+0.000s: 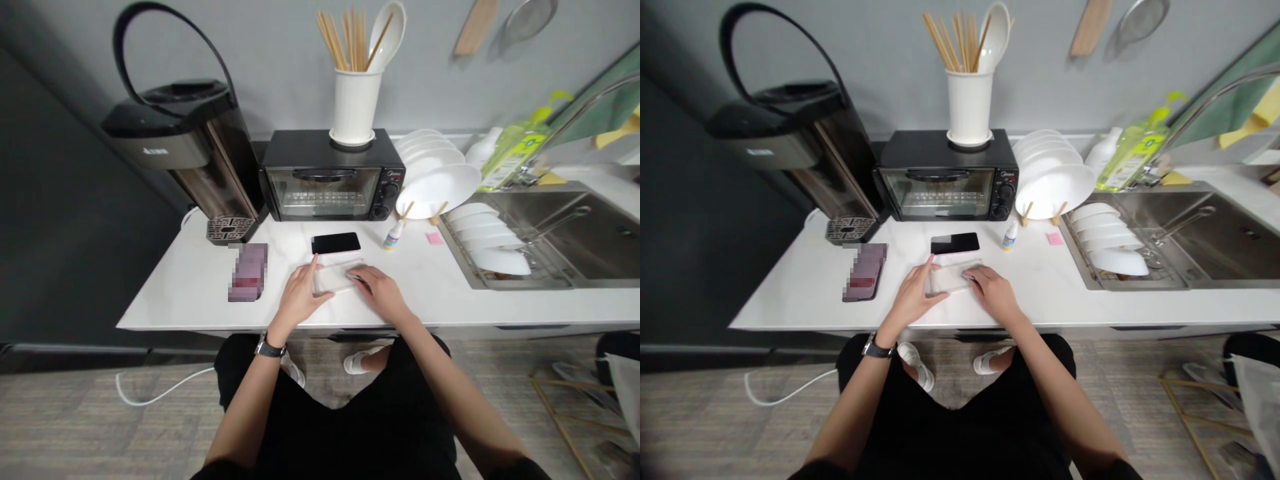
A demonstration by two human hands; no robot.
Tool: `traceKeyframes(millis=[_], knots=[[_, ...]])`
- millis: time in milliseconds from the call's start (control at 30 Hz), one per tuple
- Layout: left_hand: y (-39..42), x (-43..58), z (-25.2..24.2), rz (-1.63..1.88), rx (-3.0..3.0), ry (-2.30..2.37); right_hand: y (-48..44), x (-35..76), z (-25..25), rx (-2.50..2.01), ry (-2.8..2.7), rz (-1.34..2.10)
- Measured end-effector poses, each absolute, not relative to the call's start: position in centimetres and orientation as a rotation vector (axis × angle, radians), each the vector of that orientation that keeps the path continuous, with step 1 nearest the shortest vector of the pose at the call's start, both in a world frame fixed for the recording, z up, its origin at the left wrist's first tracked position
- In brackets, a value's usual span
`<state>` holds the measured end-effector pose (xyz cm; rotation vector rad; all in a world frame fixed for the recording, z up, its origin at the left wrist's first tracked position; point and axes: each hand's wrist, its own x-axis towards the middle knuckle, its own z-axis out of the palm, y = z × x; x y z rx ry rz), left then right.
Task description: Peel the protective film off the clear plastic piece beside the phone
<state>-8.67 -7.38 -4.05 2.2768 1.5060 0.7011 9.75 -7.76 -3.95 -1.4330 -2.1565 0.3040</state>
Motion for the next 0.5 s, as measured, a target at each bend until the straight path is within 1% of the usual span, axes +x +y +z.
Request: traceKeyframes(millis=[233, 500], knots=[[-6.9, -8.3, -4.0, 0.694, 2.290, 1.410, -7.1, 11.8, -3.4, -1.592, -2.284, 0.222], [-6.9, -8.6, -4.1, 0.723, 2.276, 1.387, -5.8, 9.0, -4.4, -1.746, -2.224, 0.133]])
